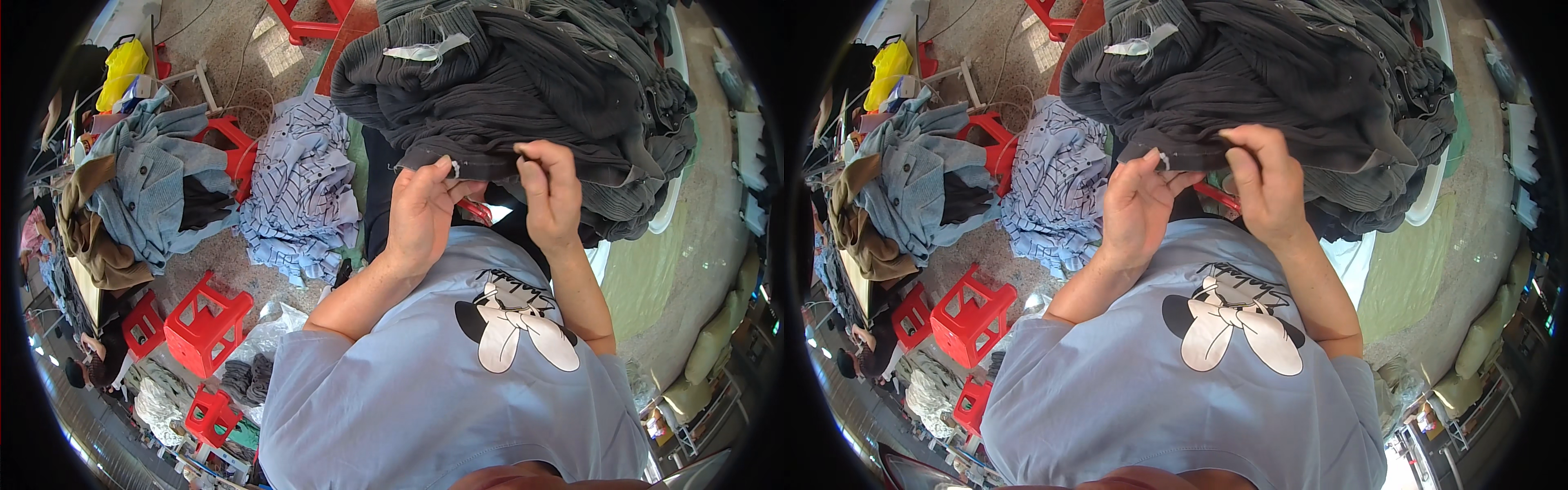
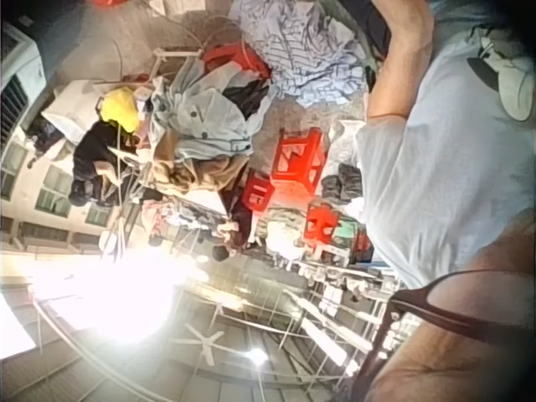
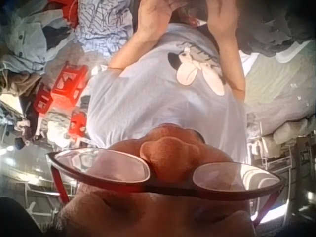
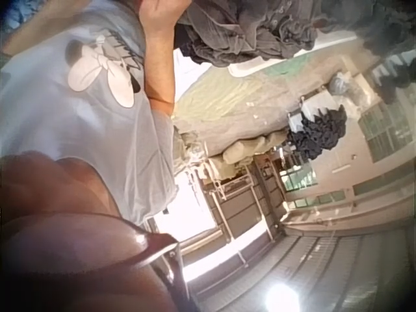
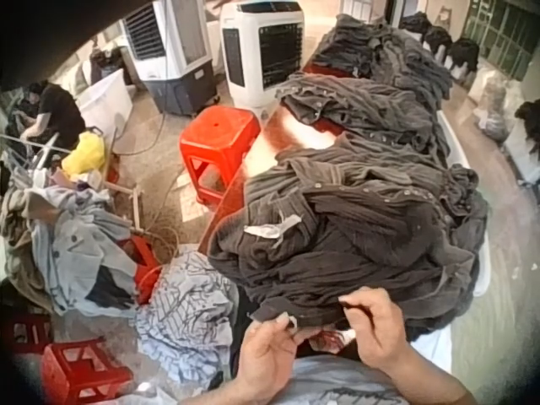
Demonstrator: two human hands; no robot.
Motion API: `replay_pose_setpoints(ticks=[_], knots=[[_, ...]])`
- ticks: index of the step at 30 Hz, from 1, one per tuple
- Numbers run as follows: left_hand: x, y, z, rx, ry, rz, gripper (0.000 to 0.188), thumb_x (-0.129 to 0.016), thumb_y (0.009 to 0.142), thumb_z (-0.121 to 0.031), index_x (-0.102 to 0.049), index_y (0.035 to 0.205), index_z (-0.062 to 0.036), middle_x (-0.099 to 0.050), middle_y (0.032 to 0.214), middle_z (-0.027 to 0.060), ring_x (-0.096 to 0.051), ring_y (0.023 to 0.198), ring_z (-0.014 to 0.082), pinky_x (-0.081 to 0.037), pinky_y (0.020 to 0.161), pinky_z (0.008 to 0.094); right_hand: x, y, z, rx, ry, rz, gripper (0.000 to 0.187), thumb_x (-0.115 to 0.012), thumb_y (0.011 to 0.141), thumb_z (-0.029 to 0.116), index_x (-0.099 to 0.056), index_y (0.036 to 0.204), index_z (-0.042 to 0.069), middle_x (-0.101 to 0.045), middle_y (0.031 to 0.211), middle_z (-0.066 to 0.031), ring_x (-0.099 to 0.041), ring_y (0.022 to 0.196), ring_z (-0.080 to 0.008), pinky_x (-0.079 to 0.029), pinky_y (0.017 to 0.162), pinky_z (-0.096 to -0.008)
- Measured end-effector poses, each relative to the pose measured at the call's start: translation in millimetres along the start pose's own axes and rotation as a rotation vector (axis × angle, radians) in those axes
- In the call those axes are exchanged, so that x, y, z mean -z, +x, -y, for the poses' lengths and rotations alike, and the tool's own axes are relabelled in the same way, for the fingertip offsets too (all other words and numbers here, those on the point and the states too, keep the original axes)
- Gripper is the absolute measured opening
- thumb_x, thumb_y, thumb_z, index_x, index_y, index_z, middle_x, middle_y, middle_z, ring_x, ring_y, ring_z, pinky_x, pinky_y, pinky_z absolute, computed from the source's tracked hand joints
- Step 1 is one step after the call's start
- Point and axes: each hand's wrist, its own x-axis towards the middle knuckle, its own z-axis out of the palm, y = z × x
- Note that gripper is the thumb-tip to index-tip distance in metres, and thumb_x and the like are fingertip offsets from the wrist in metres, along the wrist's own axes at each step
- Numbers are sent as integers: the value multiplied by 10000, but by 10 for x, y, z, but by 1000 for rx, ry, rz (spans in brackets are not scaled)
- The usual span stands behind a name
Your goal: Inspecting garments and manually removing loose threads or small defects from the fabric.
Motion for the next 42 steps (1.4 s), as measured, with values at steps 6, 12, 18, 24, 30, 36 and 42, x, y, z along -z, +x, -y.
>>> replay_pose_setpoints(ticks=[6,12,18,24,30,36,42], knots=[[116,63,108,244,-49,-45,148,-660,906,-99,-674,1023,-11,-700,999,69,-647,872,151,-513,786,321,68,7,32,-174,237,8,192,-525,1008,76,-530,1179,-12,-619,915,-47,-577,663,-59,-463,578,-198],[8,24,62,242,61,-72,124,-671,896,-60,-655,1011,-16,-695,980,62,-659,867,140,-538,736,314,162,6,-4,19,-44,103,198,-608,944,51,-572,1127,-16,-664,949,-112,-639,671,-159,-498,601,-273],[27,8,19,102,152,-29,157,-663,906,-47,-630,1051,7,-688,981,72,-667,858,143,-552,737,308,297,45,133,31,-270,305,236,-684,868,63,-598,1078,-1,-676,914,-135,-674,697,-280,-516,613,-343],[-43,-16,-1,47,204,-29,157,-655,898,5,-620,1049,31,-680,987,90,-665,858,146,-557,767,290,273,43,154,93,-362,323,212,-710,852,106,-599,1015,28,-653,855,-111,-671,697,-292,-498,579,-375],[6,-14,22,45,231,-25,157,-661,876,39,-626,1029,36,-680,976,91,-660,863,141,-541,794,276,252,66,152,104,-349,342,181,-706,852,96,-606,992,38,-639,816,-82,-667,661,-264,-494,566,-363],[11,-10,29,43,241,-45,154,-667,870,39,-631,1019,32,-680,971,81,-657,858,134,-534,790,275,253,68,140,93,-336,370,175,-708,850,90,-610,985,38,-641,812,-77,-665,650,-254,-495,562,-354],[28,-8,41,50,257,-46,129,-681,865,24,-638,986,12,-681,937,67,-652,829,125,-526,756,268,251,66,131,91,-338,372,166,-707,850,88,-612,978,42,-644,813,-73,-667,650,-247,-496,562,-348]])
